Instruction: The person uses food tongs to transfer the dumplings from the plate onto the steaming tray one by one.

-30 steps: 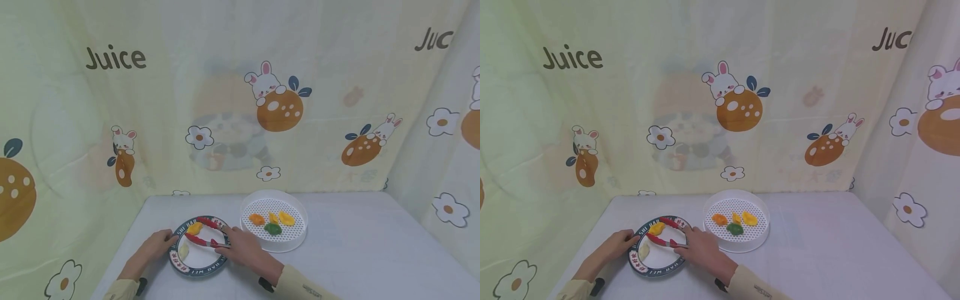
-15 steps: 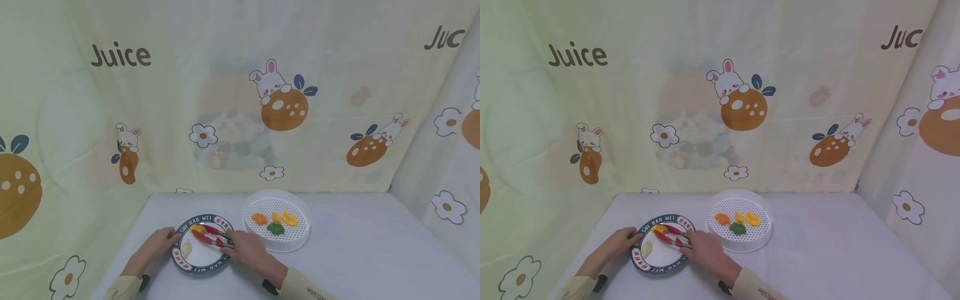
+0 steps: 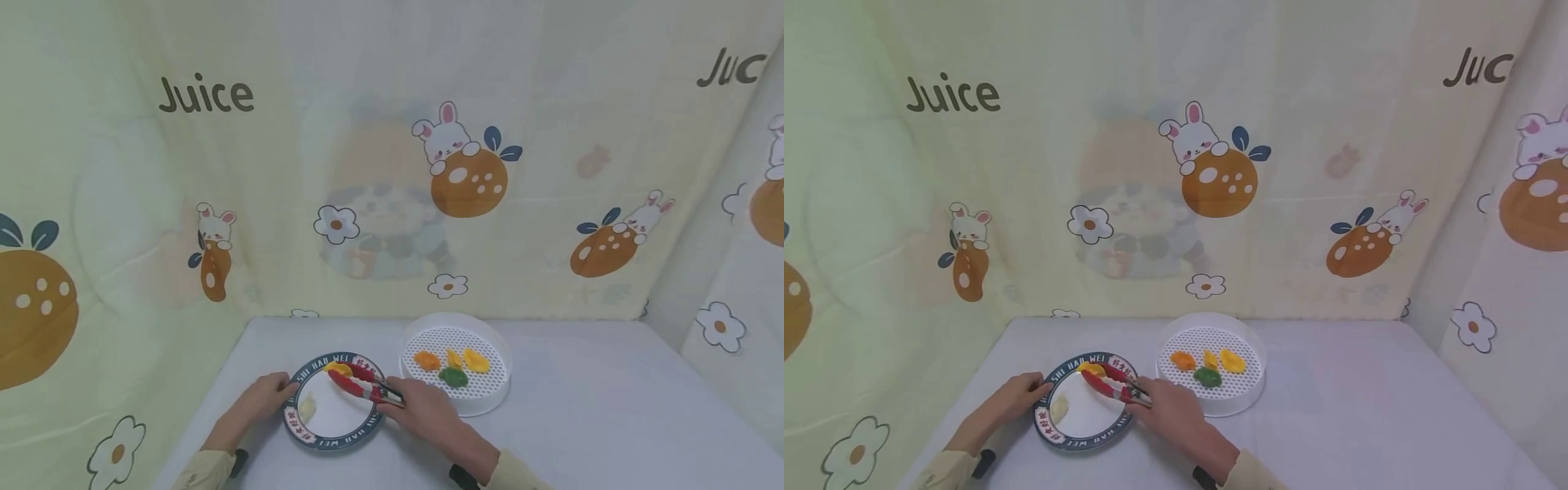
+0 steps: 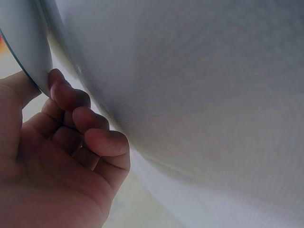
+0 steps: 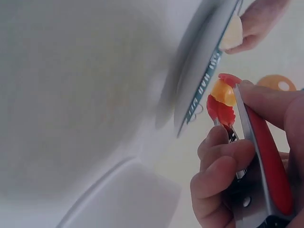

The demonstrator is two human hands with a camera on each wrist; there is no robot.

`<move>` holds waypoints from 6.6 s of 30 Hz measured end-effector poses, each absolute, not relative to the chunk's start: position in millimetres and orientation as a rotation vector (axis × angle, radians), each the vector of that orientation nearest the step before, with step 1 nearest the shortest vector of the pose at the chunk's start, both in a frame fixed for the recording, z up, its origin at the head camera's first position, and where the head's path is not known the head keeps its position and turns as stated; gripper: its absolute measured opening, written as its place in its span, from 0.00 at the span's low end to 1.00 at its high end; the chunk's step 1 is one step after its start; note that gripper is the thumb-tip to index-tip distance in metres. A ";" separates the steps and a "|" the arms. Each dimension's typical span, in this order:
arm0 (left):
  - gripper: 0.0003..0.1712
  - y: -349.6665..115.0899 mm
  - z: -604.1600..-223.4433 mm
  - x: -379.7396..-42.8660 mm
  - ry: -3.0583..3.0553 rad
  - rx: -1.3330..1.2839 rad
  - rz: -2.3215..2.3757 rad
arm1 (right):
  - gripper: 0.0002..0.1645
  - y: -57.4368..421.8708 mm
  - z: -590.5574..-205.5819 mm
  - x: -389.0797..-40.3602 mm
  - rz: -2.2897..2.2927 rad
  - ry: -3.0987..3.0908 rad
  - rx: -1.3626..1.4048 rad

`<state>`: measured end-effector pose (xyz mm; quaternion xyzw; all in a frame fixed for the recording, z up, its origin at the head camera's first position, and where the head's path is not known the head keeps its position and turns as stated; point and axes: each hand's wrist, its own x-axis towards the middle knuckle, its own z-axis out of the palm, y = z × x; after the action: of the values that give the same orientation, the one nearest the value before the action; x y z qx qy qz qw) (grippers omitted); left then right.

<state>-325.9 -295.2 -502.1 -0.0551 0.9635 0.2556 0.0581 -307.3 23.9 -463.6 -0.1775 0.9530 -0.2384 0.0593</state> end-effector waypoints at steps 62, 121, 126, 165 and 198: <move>0.15 -294.4 -498.6 -322.8 2.915 -0.145 0.771 | 0.39 178.4 -440.9 -365.5 -0.496 3.037 -0.173; 0.16 -293.0 -500.1 -323.4 2.904 -0.164 0.752 | 0.61 121.4 -428.5 -315.1 -0.691 2.986 -0.199; 0.16 -292.7 -497.3 -324.1 2.912 -0.157 0.738 | 0.60 105.7 -428.5 -306.1 -0.699 2.988 -0.249; 0.13 -293.0 -503.0 -325.4 2.900 -0.177 0.764 | 0.58 34.6 -448.7 -283.7 -0.785 2.762 -0.413; 0.13 -294.5 -505.3 -327.1 2.920 -0.166 0.783 | 0.51 -5.1 -474.3 -287.0 -0.657 2.731 -0.441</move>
<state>-327.1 -294.5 -505.3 -0.0547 0.9629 0.2580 0.0569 -287.0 -5.1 -474.3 -0.1534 0.9499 -0.2285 0.1486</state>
